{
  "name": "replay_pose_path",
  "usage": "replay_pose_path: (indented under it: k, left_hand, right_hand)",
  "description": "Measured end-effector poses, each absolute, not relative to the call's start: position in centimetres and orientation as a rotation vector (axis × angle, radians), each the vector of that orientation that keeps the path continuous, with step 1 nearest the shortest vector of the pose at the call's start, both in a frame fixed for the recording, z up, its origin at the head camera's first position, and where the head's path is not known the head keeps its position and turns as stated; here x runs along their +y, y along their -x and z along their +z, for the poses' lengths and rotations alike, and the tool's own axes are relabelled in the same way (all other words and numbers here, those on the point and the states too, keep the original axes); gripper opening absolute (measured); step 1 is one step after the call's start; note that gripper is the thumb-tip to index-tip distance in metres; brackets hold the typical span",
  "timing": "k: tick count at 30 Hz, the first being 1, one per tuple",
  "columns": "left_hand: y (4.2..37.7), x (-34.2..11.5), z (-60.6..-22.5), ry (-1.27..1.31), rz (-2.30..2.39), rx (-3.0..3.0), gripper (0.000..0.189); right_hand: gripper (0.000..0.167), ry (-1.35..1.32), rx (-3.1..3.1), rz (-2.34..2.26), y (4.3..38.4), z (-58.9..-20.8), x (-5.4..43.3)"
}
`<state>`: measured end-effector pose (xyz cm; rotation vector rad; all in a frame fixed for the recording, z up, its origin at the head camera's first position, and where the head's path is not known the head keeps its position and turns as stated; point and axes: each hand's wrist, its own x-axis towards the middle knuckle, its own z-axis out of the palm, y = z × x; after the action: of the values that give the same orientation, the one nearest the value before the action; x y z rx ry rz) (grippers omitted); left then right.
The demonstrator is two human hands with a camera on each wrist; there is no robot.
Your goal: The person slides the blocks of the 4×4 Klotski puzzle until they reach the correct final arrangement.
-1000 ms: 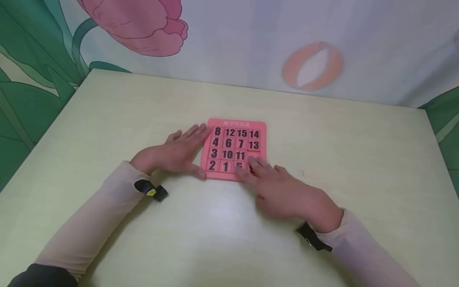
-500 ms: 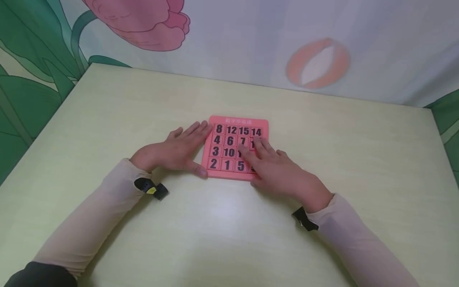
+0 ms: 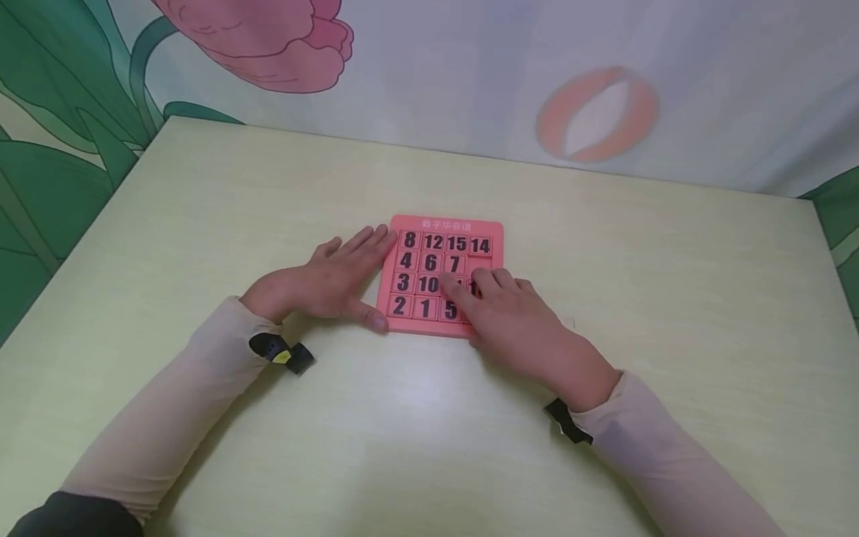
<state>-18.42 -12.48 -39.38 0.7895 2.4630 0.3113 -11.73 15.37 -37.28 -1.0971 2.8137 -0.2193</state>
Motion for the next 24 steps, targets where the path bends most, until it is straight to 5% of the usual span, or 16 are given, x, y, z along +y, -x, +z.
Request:
replay_pose_path:
  k: [15, 19, 24]
  left_hand:
    - [18.3, -12.6, -39.2, -0.780, 0.317, 2.468, 0.130]
    - [18.3, -12.7, -39.5, -0.777, 0.317, 2.468, 0.131]
    - [18.4, -12.6, -39.6, -0.777, 0.333, 2.467, 0.132]
  right_hand:
    - [0.088, 0.971, 2.750, -0.283, 12.3, -37.2, 15.4]
    - [0.074, 0.950, 2.724, -0.257, 12.2, -36.7, 15.6]
    - [0.034, 0.902, 2.640, -0.276, 12.1, -35.5, 16.6]
